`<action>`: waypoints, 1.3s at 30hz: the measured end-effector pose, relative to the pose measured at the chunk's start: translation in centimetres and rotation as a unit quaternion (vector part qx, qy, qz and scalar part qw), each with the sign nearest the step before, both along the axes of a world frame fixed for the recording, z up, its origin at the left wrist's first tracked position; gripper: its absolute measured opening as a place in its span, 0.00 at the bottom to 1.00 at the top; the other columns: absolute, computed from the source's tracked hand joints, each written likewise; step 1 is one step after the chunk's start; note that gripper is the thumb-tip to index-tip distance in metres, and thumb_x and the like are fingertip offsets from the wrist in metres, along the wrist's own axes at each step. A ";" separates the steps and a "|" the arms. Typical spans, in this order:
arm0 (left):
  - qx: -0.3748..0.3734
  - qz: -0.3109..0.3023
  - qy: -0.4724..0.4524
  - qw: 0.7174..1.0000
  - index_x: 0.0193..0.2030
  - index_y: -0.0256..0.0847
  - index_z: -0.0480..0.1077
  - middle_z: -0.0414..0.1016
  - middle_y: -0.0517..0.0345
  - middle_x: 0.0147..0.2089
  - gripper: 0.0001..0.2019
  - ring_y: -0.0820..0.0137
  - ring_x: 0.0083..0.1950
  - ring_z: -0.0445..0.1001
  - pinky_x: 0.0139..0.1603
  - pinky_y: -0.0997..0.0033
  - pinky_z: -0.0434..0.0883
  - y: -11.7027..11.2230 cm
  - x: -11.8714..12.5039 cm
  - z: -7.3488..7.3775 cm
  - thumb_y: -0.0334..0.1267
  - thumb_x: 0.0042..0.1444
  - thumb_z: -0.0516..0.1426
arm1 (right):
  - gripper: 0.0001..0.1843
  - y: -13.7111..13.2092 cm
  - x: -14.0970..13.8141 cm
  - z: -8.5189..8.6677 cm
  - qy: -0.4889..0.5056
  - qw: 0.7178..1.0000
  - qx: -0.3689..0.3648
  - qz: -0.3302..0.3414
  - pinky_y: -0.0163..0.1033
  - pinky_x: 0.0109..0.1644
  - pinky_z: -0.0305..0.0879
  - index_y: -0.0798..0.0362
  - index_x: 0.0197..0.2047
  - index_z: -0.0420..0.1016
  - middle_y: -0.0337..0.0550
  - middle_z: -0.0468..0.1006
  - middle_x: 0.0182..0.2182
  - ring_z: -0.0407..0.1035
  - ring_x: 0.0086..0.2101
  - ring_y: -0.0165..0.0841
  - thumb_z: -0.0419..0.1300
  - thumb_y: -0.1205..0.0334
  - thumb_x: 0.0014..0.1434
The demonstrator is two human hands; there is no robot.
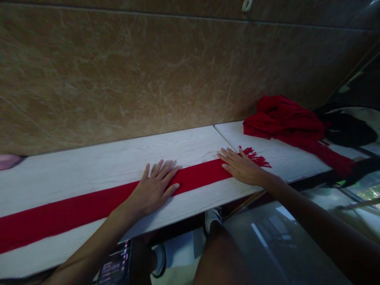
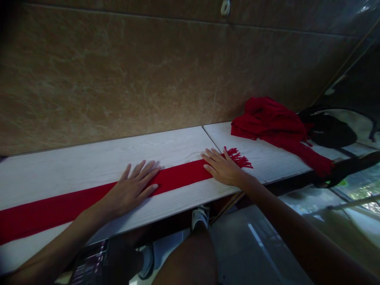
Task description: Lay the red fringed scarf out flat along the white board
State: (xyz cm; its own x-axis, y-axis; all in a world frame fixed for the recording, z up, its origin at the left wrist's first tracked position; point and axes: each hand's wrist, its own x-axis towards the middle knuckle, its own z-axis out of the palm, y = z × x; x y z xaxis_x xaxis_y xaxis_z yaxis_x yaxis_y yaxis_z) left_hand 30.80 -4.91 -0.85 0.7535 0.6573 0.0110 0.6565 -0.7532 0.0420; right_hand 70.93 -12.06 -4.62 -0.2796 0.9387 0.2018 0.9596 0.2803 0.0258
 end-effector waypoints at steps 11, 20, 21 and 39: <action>0.012 0.058 -0.011 0.998 0.86 0.49 0.51 0.49 0.53 0.87 0.35 0.48 0.88 0.44 0.85 0.31 0.45 -1.1 -8.7 -0.3 0.61 0.80 0.39 | 0.33 0.9 1.3 -1.3 0.000 1.000 0.006 -0.015 0.76 0.78 0.49 0.43 0.82 0.62 0.50 0.64 0.78 0.57 0.76 0.51 0.43 0.52 0.79; 0.030 0.090 -0.034 0.995 0.86 0.43 0.52 0.51 0.45 0.87 0.40 0.44 0.87 0.46 0.84 0.29 0.47 -1.9 -7.2 0.1 0.65 0.78 0.40 | 0.34 0.9 -0.6 1.3 0.013 0.998 -0.038 -0.053 0.79 0.76 0.52 0.45 0.81 0.65 0.54 0.63 0.79 0.54 0.77 0.56 0.43 0.47 0.78; 0.035 0.081 -0.041 0.995 0.86 0.43 0.52 0.51 0.46 0.87 0.38 0.46 0.88 0.45 0.85 0.31 0.45 -2.1 -6.1 0.3 0.62 0.79 0.39 | 0.34 1.1 -1.9 1.8 0.022 0.997 -0.035 -0.058 0.79 0.76 0.52 0.45 0.81 0.65 0.54 0.61 0.80 0.52 0.78 0.56 0.43 0.47 0.79; 0.004 0.146 -0.008 0.989 0.87 0.53 0.48 0.49 0.58 0.87 0.34 0.53 0.87 0.48 0.85 0.35 0.49 -3.6 -13.8 -1.1 0.58 0.80 0.37 | 0.32 1.6 -11.7 0.1 0.058 0.994 0.002 0.094 0.75 0.76 0.55 0.46 0.81 0.64 0.53 0.62 0.79 0.55 0.77 0.54 0.45 0.47 0.80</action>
